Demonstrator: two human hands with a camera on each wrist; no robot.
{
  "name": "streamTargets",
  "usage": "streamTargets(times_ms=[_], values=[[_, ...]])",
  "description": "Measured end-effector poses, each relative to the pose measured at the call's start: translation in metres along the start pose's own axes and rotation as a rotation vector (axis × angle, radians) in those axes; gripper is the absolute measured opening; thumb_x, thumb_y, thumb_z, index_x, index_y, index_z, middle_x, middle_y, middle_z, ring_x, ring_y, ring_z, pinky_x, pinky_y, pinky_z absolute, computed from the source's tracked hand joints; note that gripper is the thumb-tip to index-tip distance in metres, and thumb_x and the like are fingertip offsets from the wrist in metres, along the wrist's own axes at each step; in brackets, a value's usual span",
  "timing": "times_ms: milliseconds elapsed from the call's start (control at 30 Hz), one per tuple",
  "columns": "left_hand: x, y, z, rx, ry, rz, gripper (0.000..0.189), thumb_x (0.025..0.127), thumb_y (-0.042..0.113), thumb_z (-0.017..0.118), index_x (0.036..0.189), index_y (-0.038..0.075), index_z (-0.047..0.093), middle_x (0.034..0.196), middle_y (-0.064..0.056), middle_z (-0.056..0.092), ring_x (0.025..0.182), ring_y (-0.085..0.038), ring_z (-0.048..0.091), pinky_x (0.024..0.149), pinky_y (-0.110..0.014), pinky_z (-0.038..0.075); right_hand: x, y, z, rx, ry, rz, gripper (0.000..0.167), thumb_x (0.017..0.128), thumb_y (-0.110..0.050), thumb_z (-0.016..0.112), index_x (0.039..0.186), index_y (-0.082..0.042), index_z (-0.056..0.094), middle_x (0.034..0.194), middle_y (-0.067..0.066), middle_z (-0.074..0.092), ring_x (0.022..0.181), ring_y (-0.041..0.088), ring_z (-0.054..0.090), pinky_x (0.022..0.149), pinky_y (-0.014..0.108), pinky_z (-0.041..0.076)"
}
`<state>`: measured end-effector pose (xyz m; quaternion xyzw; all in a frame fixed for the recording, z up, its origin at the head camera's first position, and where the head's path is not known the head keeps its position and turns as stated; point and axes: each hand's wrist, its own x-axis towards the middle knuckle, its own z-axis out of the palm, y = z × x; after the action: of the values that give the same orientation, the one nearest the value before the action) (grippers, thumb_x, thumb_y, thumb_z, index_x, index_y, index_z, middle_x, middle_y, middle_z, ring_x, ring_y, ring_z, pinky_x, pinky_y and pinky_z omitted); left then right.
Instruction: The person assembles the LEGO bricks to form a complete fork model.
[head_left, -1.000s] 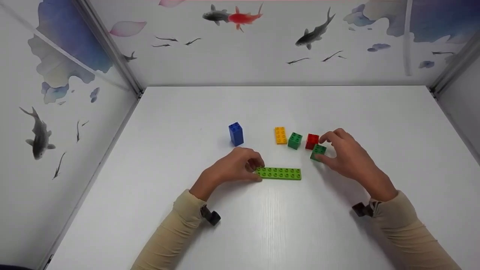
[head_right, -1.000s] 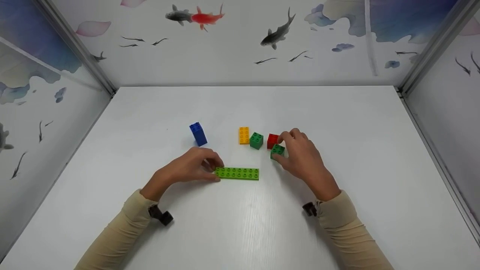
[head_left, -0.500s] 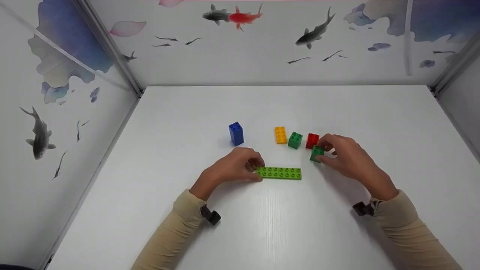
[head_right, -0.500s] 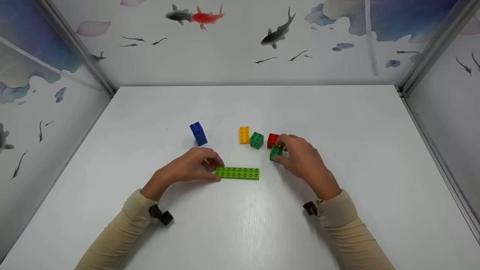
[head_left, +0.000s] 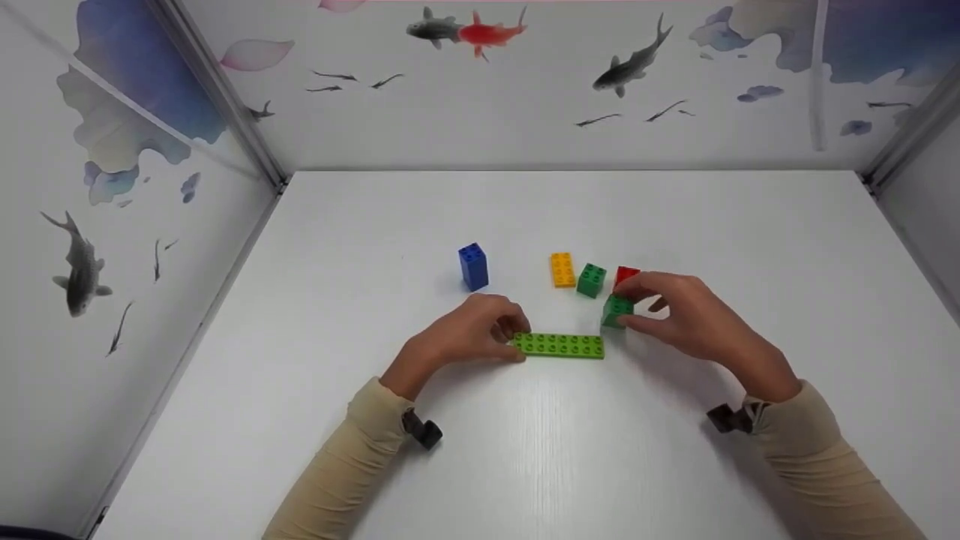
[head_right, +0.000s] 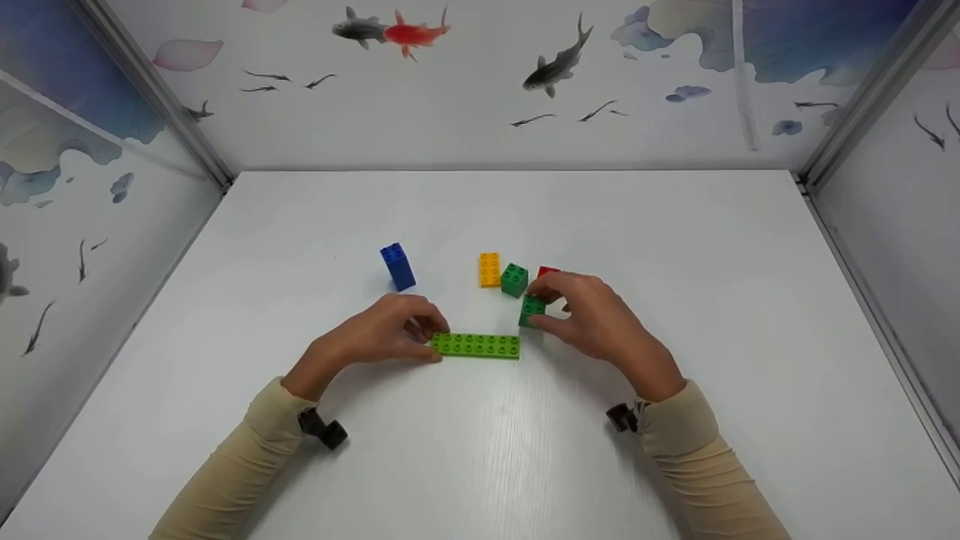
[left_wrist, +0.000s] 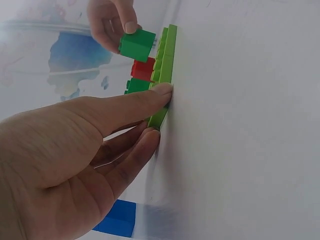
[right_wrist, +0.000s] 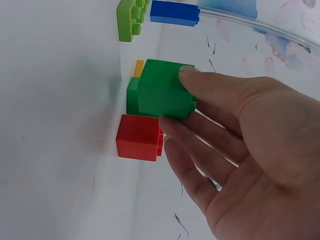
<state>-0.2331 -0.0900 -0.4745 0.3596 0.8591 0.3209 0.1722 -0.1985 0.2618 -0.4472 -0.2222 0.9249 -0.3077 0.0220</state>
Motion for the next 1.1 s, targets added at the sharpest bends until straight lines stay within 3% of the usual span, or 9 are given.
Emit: streamTargets(times_ms=[167, 433, 633, 867, 1100], values=[[0.000, 0.000, 0.000, 0.006, 0.001, -0.004, 0.036, 0.089, 0.019, 0.091, 0.121, 0.010, 0.077, 0.111, -0.003, 0.075, 0.097, -0.014, 0.067, 0.090, -0.026, 0.060, 0.000, 0.000, 0.000, 0.056, -0.043, -0.057, 0.042, 0.091, -0.014, 0.089, 0.131, -0.020, 0.076, 0.121, -0.006, 0.078, 0.110, 0.020, 0.074, 0.090, 0.047, 0.065], [0.000, -0.001, 0.001, -0.001, 0.004, -0.001, 0.035, 0.089, 0.019, 0.092, 0.119, 0.010, 0.077, 0.110, -0.003, 0.076, 0.096, -0.014, 0.068, 0.089, -0.026, 0.061, 0.001, -0.006, 0.003, 0.120, -0.123, -0.055, 0.039, 0.090, -0.020, 0.090, 0.127, -0.024, 0.077, 0.118, -0.011, 0.078, 0.110, 0.015, 0.073, 0.094, 0.050, 0.064], [0.000, -0.001, 0.001, 0.004, 0.006, -0.006, 0.035, 0.089, 0.020, 0.092, 0.119, 0.012, 0.077, 0.110, -0.001, 0.075, 0.096, -0.012, 0.066, 0.089, -0.023, 0.059, 0.000, -0.008, 0.005, 0.124, -0.150, -0.052, 0.039, 0.090, -0.025, 0.091, 0.126, -0.026, 0.077, 0.117, -0.013, 0.078, 0.109, 0.012, 0.073, 0.095, 0.042, 0.064], [0.000, -0.001, 0.001, -0.001, 0.004, -0.020, 0.036, 0.089, 0.020, 0.091, 0.121, 0.012, 0.077, 0.111, -0.001, 0.075, 0.096, -0.012, 0.066, 0.089, -0.023, 0.059, 0.002, -0.011, 0.011, 0.125, -0.192, -0.058, 0.038, 0.092, -0.025, 0.089, 0.127, -0.024, 0.076, 0.119, -0.011, 0.078, 0.111, 0.012, 0.073, 0.097, 0.043, 0.063], [0.001, -0.001, 0.001, -0.003, 0.002, -0.018, 0.035, 0.089, 0.019, 0.091, 0.120, 0.012, 0.077, 0.110, 0.000, 0.075, 0.096, -0.012, 0.066, 0.089, -0.023, 0.059, 0.002, -0.010, 0.016, 0.120, -0.182, -0.073, 0.038, 0.091, -0.023, 0.090, 0.126, -0.025, 0.076, 0.119, -0.012, 0.077, 0.110, 0.012, 0.073, 0.094, 0.041, 0.064]])
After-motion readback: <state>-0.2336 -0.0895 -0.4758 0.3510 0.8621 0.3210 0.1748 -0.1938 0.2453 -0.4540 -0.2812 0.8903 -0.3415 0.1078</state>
